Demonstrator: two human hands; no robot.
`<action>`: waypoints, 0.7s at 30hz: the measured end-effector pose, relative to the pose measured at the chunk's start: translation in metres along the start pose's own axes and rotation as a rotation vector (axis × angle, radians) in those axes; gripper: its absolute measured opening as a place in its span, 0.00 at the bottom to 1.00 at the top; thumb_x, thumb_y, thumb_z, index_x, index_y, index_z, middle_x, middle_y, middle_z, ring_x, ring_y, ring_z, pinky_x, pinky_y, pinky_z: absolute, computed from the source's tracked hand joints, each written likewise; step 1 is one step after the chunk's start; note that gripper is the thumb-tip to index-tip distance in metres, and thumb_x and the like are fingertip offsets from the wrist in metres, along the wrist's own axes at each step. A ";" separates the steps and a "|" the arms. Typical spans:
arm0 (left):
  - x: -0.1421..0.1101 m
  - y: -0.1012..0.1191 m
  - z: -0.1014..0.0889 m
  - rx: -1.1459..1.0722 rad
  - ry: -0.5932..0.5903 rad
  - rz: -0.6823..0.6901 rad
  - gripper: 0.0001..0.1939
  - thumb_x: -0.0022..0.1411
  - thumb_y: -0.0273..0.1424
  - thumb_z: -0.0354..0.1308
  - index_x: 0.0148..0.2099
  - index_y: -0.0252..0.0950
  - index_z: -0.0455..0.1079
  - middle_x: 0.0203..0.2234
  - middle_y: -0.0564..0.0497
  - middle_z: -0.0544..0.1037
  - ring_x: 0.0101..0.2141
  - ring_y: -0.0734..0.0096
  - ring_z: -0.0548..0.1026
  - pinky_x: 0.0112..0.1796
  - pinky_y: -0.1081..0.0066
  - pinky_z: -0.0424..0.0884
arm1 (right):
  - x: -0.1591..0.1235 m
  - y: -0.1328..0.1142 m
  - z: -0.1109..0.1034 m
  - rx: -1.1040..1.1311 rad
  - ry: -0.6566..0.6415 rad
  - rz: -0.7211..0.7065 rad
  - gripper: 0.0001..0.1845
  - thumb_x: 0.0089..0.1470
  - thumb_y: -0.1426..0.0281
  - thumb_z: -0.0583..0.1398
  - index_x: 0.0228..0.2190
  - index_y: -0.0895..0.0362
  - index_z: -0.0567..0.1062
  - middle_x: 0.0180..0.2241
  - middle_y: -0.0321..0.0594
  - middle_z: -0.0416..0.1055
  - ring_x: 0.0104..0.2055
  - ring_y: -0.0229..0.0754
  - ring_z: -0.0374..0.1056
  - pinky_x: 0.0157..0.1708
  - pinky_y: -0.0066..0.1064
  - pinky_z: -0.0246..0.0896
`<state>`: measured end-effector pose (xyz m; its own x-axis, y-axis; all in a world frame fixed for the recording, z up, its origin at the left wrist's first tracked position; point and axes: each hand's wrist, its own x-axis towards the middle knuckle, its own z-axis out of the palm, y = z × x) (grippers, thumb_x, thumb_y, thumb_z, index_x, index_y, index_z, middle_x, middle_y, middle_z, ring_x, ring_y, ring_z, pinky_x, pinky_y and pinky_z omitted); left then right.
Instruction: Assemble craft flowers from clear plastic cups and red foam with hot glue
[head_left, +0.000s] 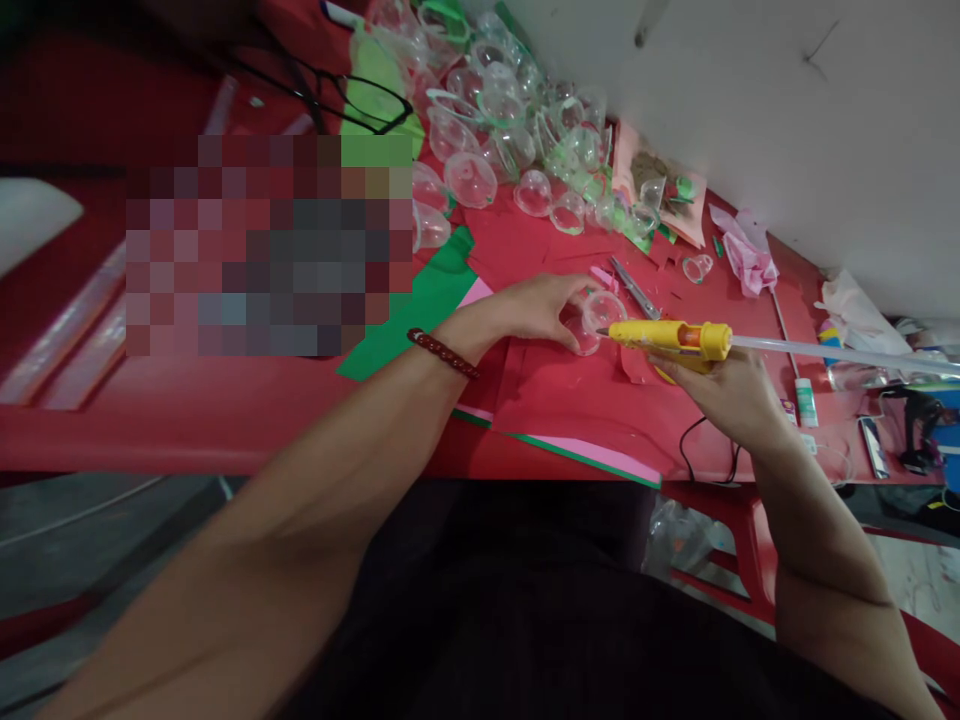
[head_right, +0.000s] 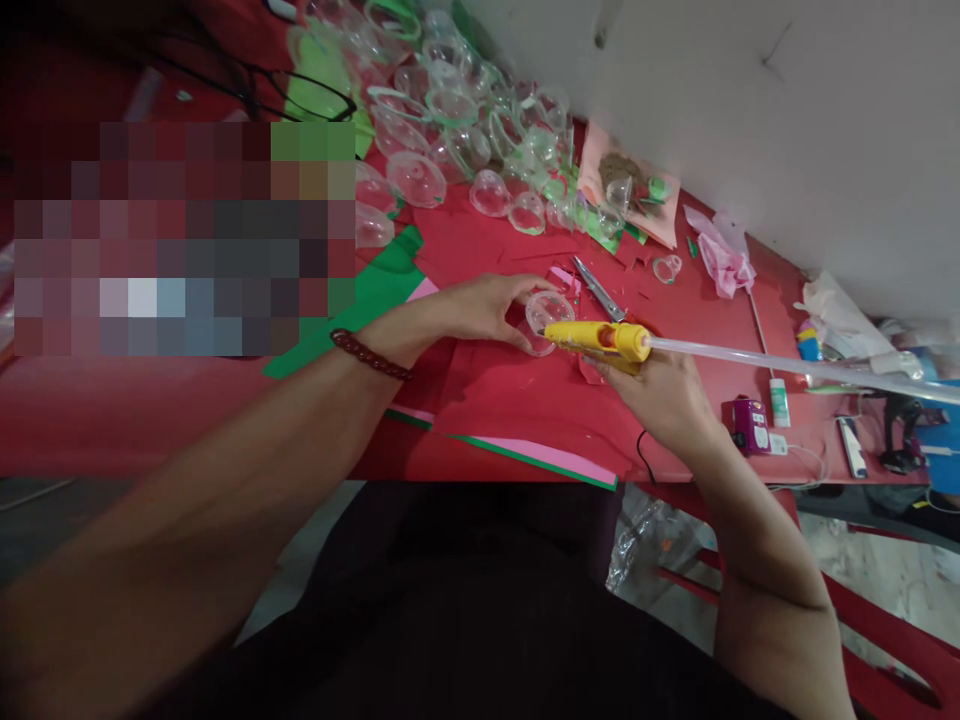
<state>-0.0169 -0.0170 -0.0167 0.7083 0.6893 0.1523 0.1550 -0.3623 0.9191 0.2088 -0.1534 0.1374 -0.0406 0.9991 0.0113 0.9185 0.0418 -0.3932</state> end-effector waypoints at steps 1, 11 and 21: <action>0.000 0.001 0.000 0.001 -0.003 -0.016 0.44 0.49 0.39 0.76 0.67 0.43 0.68 0.53 0.46 0.83 0.50 0.57 0.80 0.51 0.61 0.72 | 0.000 0.000 0.000 0.004 -0.002 0.003 0.14 0.58 0.58 0.68 0.41 0.52 0.86 0.37 0.43 0.85 0.42 0.54 0.82 0.43 0.45 0.77; -0.001 0.004 -0.002 0.036 0.002 -0.028 0.42 0.49 0.40 0.76 0.65 0.43 0.69 0.51 0.47 0.83 0.48 0.57 0.79 0.50 0.61 0.72 | -0.002 0.002 -0.003 0.023 -0.010 -0.008 0.16 0.58 0.56 0.68 0.43 0.51 0.86 0.41 0.43 0.86 0.45 0.55 0.82 0.47 0.47 0.78; 0.001 0.001 -0.001 0.037 0.002 -0.051 0.45 0.48 0.42 0.77 0.66 0.41 0.68 0.51 0.47 0.82 0.49 0.56 0.79 0.50 0.62 0.72 | -0.006 0.008 -0.009 -0.026 -0.047 0.040 0.14 0.60 0.59 0.68 0.43 0.53 0.87 0.40 0.46 0.86 0.47 0.56 0.82 0.50 0.49 0.78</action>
<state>-0.0172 -0.0158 -0.0153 0.6975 0.7087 0.1064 0.2163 -0.3497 0.9116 0.2200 -0.1589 0.1428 -0.0215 0.9987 -0.0471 0.9295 0.0026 -0.3687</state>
